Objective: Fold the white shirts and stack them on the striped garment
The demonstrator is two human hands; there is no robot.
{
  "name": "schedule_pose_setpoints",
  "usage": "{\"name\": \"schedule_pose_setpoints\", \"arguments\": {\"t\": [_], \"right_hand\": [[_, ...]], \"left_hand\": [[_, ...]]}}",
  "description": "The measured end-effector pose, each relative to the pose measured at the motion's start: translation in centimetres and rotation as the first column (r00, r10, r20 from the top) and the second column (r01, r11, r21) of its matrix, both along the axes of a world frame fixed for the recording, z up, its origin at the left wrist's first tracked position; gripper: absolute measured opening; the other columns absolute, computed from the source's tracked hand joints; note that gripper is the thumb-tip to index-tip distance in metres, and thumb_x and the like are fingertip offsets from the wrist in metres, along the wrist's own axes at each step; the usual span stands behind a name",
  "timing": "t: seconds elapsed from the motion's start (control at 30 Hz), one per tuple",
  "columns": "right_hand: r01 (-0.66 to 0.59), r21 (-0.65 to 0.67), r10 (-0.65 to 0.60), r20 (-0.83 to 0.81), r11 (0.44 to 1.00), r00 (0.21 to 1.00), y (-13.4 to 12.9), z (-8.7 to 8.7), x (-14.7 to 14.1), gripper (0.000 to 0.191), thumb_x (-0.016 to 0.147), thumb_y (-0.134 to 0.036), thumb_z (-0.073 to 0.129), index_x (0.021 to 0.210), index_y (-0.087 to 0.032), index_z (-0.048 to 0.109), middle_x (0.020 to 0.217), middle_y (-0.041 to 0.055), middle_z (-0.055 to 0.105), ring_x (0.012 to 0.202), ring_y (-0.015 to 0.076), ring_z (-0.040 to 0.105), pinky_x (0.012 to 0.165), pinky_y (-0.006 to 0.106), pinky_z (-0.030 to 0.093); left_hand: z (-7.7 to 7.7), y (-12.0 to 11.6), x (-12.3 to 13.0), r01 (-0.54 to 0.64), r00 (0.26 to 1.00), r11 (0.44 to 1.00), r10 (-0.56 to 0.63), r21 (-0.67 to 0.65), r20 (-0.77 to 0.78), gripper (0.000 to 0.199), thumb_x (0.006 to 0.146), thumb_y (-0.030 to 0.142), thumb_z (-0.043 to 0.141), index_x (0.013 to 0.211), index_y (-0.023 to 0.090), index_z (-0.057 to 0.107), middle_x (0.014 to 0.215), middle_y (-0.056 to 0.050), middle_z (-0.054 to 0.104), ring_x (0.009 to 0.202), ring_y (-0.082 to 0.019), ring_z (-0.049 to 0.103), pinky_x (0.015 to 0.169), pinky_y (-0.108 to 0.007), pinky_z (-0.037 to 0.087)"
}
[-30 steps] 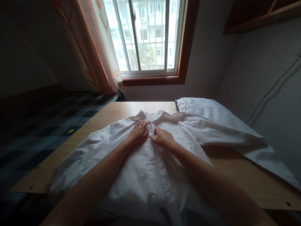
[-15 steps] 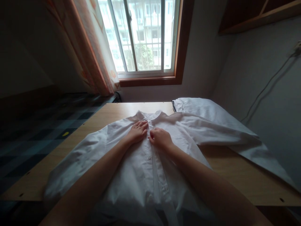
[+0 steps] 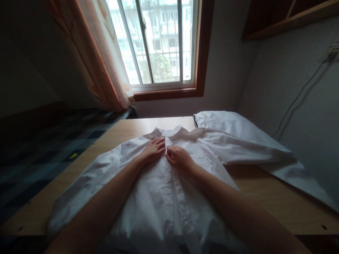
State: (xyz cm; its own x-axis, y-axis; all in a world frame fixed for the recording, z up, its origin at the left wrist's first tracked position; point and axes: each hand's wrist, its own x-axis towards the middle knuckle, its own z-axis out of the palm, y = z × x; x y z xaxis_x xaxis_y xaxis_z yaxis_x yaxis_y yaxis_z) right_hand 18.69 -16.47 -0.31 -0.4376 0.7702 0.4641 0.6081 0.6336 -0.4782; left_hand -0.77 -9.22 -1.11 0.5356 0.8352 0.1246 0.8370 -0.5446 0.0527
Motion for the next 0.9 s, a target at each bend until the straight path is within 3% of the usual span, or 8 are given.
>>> {"name": "schedule_pose_setpoints", "arguments": {"t": [0.2,0.43,0.57,0.7,0.8,0.9], "right_hand": [[-0.030,-0.011,0.030,0.097,1.000,0.995,0.0,-0.9,-0.4,0.016,0.097,-0.025,0.051,0.088,-0.018,0.062,0.089,0.0077,0.069,0.083,0.0201,0.061,0.081,0.030,0.046],[-0.055,-0.070,0.062,0.109,0.996,0.992,0.1,-0.5,0.4,0.031,0.103,-0.029,0.039,0.105,-0.017,0.068,0.107,0.0103,0.072,0.097,0.0210,0.065,0.091,0.031,0.045],[-0.048,-0.083,0.060,0.145,0.995,0.988,0.1,-0.2,0.8,0.029,0.102,-0.028,0.042,0.104,-0.018,0.070,0.106,0.0097,0.074,0.095,0.0201,0.066,0.088,0.030,0.045],[-0.001,-0.076,0.011,0.132,0.997,0.991,0.1,0.4,1.3,0.032,0.102,-0.033,0.044,0.094,-0.018,0.071,0.095,0.0076,0.076,0.083,0.0189,0.067,0.078,0.027,0.046],[0.117,-0.055,-0.115,0.038,0.992,0.993,0.5,0.8,2.2,0.036,0.103,-0.035,0.042,0.095,-0.019,0.072,0.091,0.0071,0.076,0.080,0.0192,0.069,0.075,0.027,0.047],[0.194,-0.047,-0.195,-0.029,0.980,0.980,1.5,0.8,3.1,0.029,0.099,-0.025,0.045,0.100,-0.018,0.073,0.101,0.0086,0.077,0.089,0.0207,0.071,0.081,0.028,0.050]], "left_hand": [[-0.5,0.5,-0.2,0.046,0.996,0.998,-0.049,0.044,0.078,0.046,0.098,0.035,0.043,0.140,0.019,0.055,0.154,-0.009,0.048,0.145,-0.024,0.039,0.122,-0.042,0.027],[-0.3,0.3,0.1,-0.018,0.962,0.986,-0.027,0.164,0.271,0.045,0.093,0.018,0.043,0.136,0.008,0.055,0.138,-0.017,0.060,0.131,-0.024,0.054,0.115,-0.040,0.040],[-0.2,0.1,0.6,0.110,0.923,0.966,-0.187,0.233,0.338,0.040,0.095,0.017,0.042,0.128,0.013,0.062,0.133,-0.013,0.065,0.127,-0.022,0.058,0.113,-0.038,0.044],[-0.5,0.1,0.7,0.258,0.904,0.956,-0.290,0.139,0.315,0.035,0.098,0.026,0.043,0.118,0.018,0.070,0.126,-0.009,0.070,0.126,-0.021,0.060,0.111,-0.036,0.047],[-0.5,0.1,0.8,0.230,0.910,0.971,-0.240,0.071,0.337,0.040,0.100,0.032,0.039,0.121,0.016,0.069,0.129,-0.009,0.069,0.130,-0.021,0.057,0.114,-0.035,0.044],[-0.1,-0.2,1.0,0.197,0.926,0.980,-0.193,0.021,0.324,0.043,0.101,0.034,0.036,0.126,0.016,0.067,0.134,-0.008,0.066,0.134,-0.020,0.054,0.117,-0.035,0.040]]}}
